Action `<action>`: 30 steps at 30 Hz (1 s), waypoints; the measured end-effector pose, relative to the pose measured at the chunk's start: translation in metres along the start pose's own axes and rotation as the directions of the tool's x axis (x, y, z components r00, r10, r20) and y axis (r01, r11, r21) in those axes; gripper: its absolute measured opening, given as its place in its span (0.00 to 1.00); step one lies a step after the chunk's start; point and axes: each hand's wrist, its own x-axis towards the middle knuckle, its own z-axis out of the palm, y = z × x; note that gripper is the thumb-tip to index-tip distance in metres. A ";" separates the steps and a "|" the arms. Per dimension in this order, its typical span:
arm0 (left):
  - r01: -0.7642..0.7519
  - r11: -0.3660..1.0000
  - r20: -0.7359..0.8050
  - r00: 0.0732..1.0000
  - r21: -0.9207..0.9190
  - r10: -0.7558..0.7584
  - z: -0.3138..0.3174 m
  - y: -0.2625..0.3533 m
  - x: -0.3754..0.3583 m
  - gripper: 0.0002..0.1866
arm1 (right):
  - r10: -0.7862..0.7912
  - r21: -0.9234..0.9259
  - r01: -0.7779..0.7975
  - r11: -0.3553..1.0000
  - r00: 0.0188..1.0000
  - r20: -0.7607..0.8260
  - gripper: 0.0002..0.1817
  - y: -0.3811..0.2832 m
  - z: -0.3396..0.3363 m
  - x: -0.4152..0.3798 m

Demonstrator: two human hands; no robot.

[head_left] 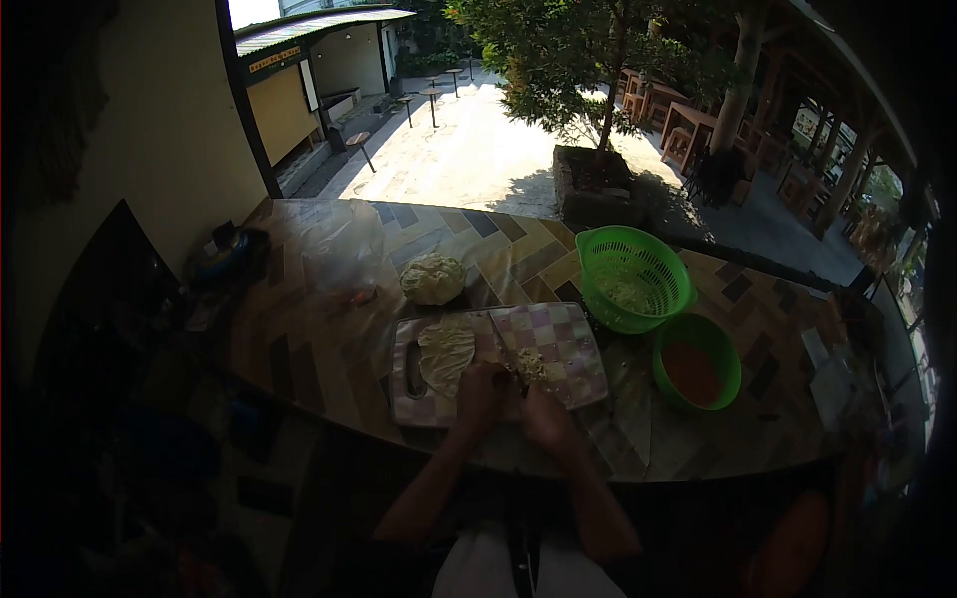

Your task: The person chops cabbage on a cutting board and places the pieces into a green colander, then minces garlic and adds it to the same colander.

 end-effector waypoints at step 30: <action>0.000 0.995 -0.030 1.000 -0.105 -0.003 -0.002 0.021 0.001 0.08 | 0.035 0.007 -0.035 0.999 0.998 -0.052 0.18 0.028 -0.009 -0.017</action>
